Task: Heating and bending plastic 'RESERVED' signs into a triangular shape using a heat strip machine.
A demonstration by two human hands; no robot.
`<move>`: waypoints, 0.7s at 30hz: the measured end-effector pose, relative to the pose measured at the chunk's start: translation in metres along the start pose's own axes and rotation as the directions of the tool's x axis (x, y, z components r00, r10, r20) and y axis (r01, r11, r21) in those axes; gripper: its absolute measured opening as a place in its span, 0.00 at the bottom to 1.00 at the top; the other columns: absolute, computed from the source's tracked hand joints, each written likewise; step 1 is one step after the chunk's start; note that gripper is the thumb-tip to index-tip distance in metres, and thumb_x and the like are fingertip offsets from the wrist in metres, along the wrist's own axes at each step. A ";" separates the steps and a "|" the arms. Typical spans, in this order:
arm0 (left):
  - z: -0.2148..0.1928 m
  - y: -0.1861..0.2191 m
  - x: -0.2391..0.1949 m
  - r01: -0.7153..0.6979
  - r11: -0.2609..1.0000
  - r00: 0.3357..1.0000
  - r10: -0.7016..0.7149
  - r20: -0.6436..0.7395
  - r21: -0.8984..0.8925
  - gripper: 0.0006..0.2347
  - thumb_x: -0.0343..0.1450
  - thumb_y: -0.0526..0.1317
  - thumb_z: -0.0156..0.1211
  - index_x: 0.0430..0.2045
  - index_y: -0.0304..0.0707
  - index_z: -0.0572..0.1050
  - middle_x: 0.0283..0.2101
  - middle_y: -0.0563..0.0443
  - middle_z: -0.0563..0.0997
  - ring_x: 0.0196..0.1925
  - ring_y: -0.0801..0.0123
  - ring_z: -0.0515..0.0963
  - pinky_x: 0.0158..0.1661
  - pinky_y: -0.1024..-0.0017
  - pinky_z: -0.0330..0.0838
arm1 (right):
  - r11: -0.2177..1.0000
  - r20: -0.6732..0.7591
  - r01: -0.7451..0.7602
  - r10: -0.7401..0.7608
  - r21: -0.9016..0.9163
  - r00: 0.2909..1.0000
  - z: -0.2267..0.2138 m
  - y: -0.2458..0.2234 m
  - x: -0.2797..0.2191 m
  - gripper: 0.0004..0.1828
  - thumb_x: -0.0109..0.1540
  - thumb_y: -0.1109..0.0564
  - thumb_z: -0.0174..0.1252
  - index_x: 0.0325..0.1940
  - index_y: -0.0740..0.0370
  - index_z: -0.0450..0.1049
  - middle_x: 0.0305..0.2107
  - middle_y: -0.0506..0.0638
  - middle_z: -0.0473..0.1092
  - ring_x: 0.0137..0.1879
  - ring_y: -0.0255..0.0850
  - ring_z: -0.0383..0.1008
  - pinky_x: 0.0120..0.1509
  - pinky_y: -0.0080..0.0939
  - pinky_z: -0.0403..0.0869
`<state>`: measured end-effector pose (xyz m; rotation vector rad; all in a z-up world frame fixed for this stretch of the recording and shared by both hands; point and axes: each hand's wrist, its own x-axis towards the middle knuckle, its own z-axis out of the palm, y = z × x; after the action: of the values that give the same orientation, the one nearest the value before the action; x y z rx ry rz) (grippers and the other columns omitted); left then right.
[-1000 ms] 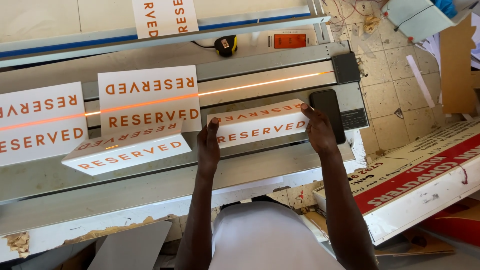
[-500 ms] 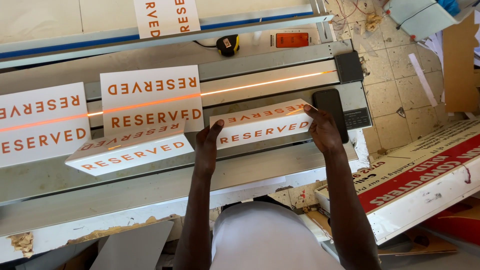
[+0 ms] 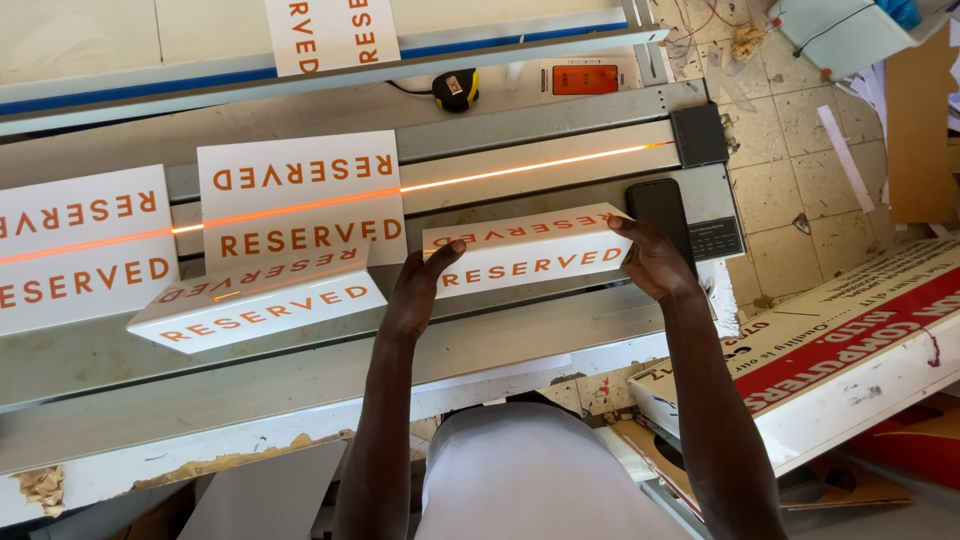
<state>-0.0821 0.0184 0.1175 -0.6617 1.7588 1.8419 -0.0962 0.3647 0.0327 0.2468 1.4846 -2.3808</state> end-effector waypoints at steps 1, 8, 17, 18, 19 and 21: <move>0.000 0.000 -0.001 0.003 1.000 1.000 -0.003 0.000 0.002 0.59 0.62 0.72 0.76 0.80 0.22 0.58 0.81 0.16 0.58 0.87 0.27 0.50 0.78 0.30 0.45 | 1.000 -0.002 -0.002 0.002 0.003 1.000 -0.003 0.003 0.001 0.15 0.73 0.52 0.66 0.49 0.69 0.87 0.35 0.56 0.83 0.43 0.45 0.87 0.62 0.47 0.82; -0.004 -0.009 0.003 0.010 1.000 1.000 -0.011 -0.022 -0.022 0.58 0.61 0.70 0.79 0.80 0.24 0.60 0.81 0.18 0.60 0.88 0.27 0.49 0.79 0.29 0.45 | 1.000 -0.009 -0.014 0.013 -0.013 1.000 -0.023 0.016 0.011 0.15 0.74 0.53 0.64 0.53 0.70 0.86 0.38 0.57 0.83 0.45 0.46 0.87 0.65 0.50 0.81; 0.000 -0.017 0.010 -0.021 0.994 0.999 0.016 -0.043 -0.110 0.57 0.62 0.65 0.82 0.78 0.20 0.60 0.78 0.15 0.60 0.87 0.27 0.48 0.78 0.29 0.42 | 1.000 -0.036 -0.024 0.024 -0.005 0.999 -0.014 0.011 0.009 0.15 0.73 0.54 0.65 0.52 0.71 0.85 0.39 0.57 0.83 0.47 0.47 0.88 0.66 0.52 0.82; 0.000 -0.019 0.012 -0.033 0.994 0.998 0.028 -0.050 -0.108 0.56 0.62 0.65 0.82 0.78 0.20 0.62 0.75 0.17 0.63 0.86 0.30 0.51 0.78 0.31 0.43 | 1.000 -0.029 -0.024 0.024 -0.018 0.999 -0.016 0.012 0.009 0.16 0.73 0.53 0.65 0.53 0.70 0.85 0.40 0.57 0.83 0.48 0.48 0.88 0.67 0.52 0.81; -0.001 -0.018 0.010 -0.034 0.993 0.998 0.028 -0.052 -0.111 0.56 0.62 0.65 0.82 0.78 0.20 0.62 0.75 0.17 0.63 0.86 0.30 0.51 0.78 0.31 0.43 | 1.000 -0.027 -0.025 0.024 -0.019 0.999 -0.015 0.011 0.009 0.16 0.73 0.53 0.65 0.53 0.70 0.85 0.40 0.57 0.83 0.48 0.48 0.88 0.67 0.52 0.81; -0.003 -0.015 0.007 -0.029 0.994 1.000 0.028 -0.012 -0.108 0.56 0.63 0.66 0.81 0.78 0.21 0.61 0.76 0.18 0.62 0.87 0.31 0.51 0.78 0.31 0.43 | 1.000 -0.019 -0.030 0.030 -0.004 0.999 -0.012 0.009 0.008 0.15 0.73 0.53 0.64 0.53 0.69 0.86 0.40 0.57 0.83 0.47 0.48 0.88 0.67 0.52 0.81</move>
<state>-0.0773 0.0164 0.1019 -0.6925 1.6926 1.9676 -0.1006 0.3707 0.0170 0.2896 1.4840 -2.3580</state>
